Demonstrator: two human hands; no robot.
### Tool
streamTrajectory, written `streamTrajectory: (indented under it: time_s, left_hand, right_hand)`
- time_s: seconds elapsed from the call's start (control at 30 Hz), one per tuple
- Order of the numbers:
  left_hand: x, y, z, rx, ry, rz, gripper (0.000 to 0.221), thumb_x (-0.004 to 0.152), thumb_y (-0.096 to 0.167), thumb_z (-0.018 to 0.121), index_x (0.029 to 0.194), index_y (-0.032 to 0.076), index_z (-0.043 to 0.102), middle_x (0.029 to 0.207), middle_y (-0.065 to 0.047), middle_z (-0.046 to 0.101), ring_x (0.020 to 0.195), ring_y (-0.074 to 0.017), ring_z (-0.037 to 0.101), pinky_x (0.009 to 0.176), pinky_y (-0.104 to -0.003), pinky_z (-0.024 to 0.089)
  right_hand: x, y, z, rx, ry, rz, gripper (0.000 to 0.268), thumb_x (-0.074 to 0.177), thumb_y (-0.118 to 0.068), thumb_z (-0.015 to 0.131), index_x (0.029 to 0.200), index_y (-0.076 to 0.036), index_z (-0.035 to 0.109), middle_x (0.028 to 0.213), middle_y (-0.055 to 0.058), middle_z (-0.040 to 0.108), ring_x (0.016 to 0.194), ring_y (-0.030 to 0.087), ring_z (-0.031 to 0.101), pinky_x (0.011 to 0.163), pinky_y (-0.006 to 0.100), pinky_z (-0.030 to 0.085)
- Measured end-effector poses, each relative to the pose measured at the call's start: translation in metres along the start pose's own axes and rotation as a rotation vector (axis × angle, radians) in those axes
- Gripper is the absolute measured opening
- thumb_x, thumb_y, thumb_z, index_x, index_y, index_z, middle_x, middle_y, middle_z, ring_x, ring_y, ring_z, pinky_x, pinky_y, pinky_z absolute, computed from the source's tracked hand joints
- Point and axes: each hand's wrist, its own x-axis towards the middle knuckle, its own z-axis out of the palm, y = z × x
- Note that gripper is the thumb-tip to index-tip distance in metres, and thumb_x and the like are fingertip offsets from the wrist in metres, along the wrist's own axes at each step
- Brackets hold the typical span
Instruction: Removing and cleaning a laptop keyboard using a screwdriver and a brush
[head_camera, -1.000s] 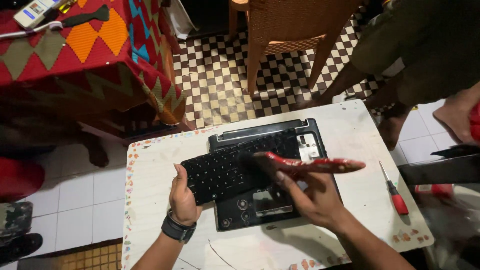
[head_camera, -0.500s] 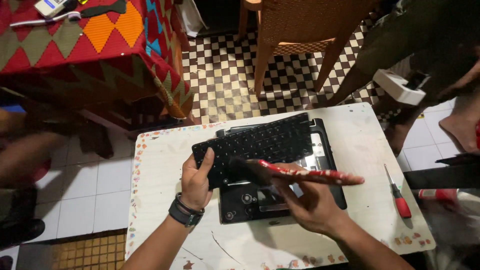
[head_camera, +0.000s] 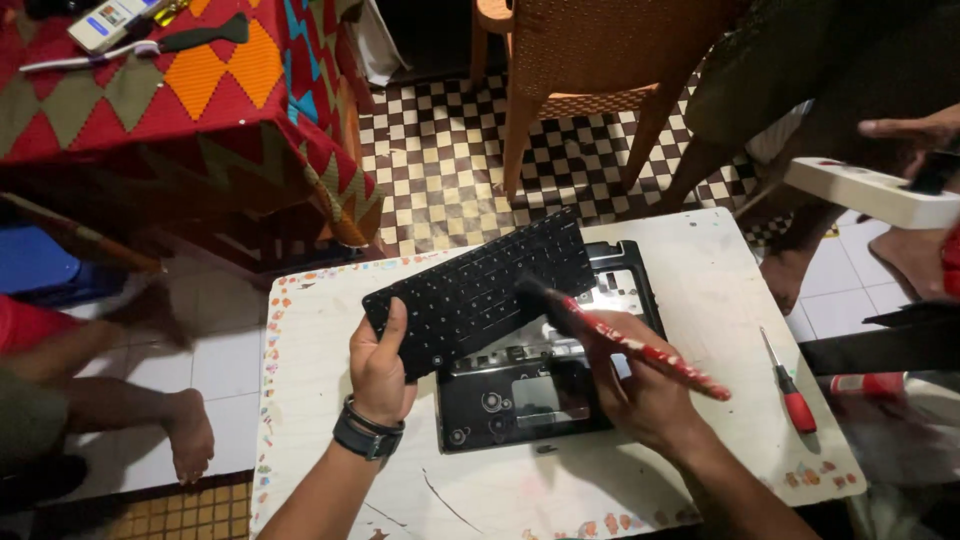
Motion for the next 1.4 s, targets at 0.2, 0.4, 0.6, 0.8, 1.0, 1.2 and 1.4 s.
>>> streamTrajectory:
  time_s: [0.2, 0.4, 0.6, 0.8, 1.0, 1.2, 1.4]
  left_hand:
    - [0.001, 0.006, -0.008, 0.014, 0.014, 0.026, 0.015, 0.102, 0.015, 0.063, 0.104, 0.002, 0.071, 0.086, -0.017, 0.074, 0.082, -0.0211, 0.074, 0.077, -0.046, 0.066]
    - [0.003, -0.011, -0.021, 0.022, -0.019, -0.03, 0.033, 0.098, 0.02, 0.062, 0.122, -0.001, 0.067, 0.119, -0.016, 0.073, 0.11, -0.0287, 0.07, 0.097, -0.041, 0.059]
    - [0.001, -0.007, -0.016, -0.04, -0.045, -0.053, 0.037, 0.098, 0.023, 0.061, 0.126, -0.001, 0.065, 0.122, -0.018, 0.071, 0.113, -0.0321, 0.069, 0.098, -0.045, 0.059]
    - [-0.012, -0.02, 0.002, 0.014, 0.07, -0.066, 0.044, 0.094, 0.028, 0.062, 0.128, 0.001, 0.066, 0.125, -0.015, 0.072, 0.116, -0.0283, 0.068, 0.101, -0.039, 0.056]
    - [-0.02, -0.012, 0.013, 0.125, -0.012, 0.029, 0.039, 0.098, 0.027, 0.058, 0.124, -0.001, 0.068, 0.123, -0.014, 0.073, 0.116, -0.0251, 0.068, 0.104, -0.035, 0.054]
    - [-0.017, -0.018, 0.019, 0.242, -0.032, 0.003, 0.061, 0.099, 0.046, 0.045, 0.131, -0.002, 0.066, 0.139, -0.014, 0.066, 0.135, -0.0199, 0.057, 0.118, -0.03, 0.039]
    - [0.029, -0.107, -0.072, 0.035, -0.123, 0.02, 0.046, 0.111, 0.038, 0.044, 0.112, 0.004, 0.075, 0.097, -0.022, 0.078, 0.098, -0.0256, 0.073, 0.086, -0.043, 0.063]
  right_hand:
    - [0.018, 0.022, -0.023, 0.028, 0.268, 0.041, 0.007, 0.1, -0.002, 0.075, 0.101, 0.003, 0.071, 0.079, 0.013, 0.068, 0.076, 0.025, 0.07, 0.076, 0.03, 0.054]
    - [-0.001, -0.005, -0.01, 0.109, 0.018, 0.035, 0.021, 0.093, -0.004, 0.067, 0.113, 0.002, 0.071, 0.092, 0.01, 0.073, 0.064, 0.014, 0.066, 0.047, 0.024, 0.052]
    - [-0.007, 0.023, 0.009, -0.311, 0.222, -0.06, 0.029, 0.1, -0.017, 0.07, 0.116, 0.006, 0.066, 0.097, 0.015, 0.073, 0.079, 0.027, 0.071, 0.078, 0.033, 0.058]
    - [-0.021, -0.006, 0.022, 0.581, -0.19, -0.181, 0.024, 0.092, 0.006, 0.059, 0.115, 0.002, 0.06, 0.106, 0.013, 0.065, 0.097, 0.025, 0.064, 0.091, 0.036, 0.055]
    - [-0.002, -0.015, 0.007, -0.149, -0.004, -0.038, 0.019, 0.099, -0.016, 0.06, 0.107, 0.0, 0.067, 0.081, 0.01, 0.062, 0.041, 0.017, 0.038, 0.036, 0.036, 0.032]
    - [-0.007, -0.054, 0.008, 0.47, -0.42, -0.214, 0.025, 0.103, -0.013, 0.053, 0.123, 0.001, 0.056, 0.113, 0.014, 0.065, 0.103, 0.028, 0.065, 0.095, 0.039, 0.056]
    - [0.033, 0.005, -0.007, 0.03, 0.221, -0.074, 0.021, 0.1, -0.005, 0.071, 0.083, 0.006, 0.067, 0.069, 0.017, 0.068, 0.058, 0.03, 0.07, 0.055, 0.035, 0.057]
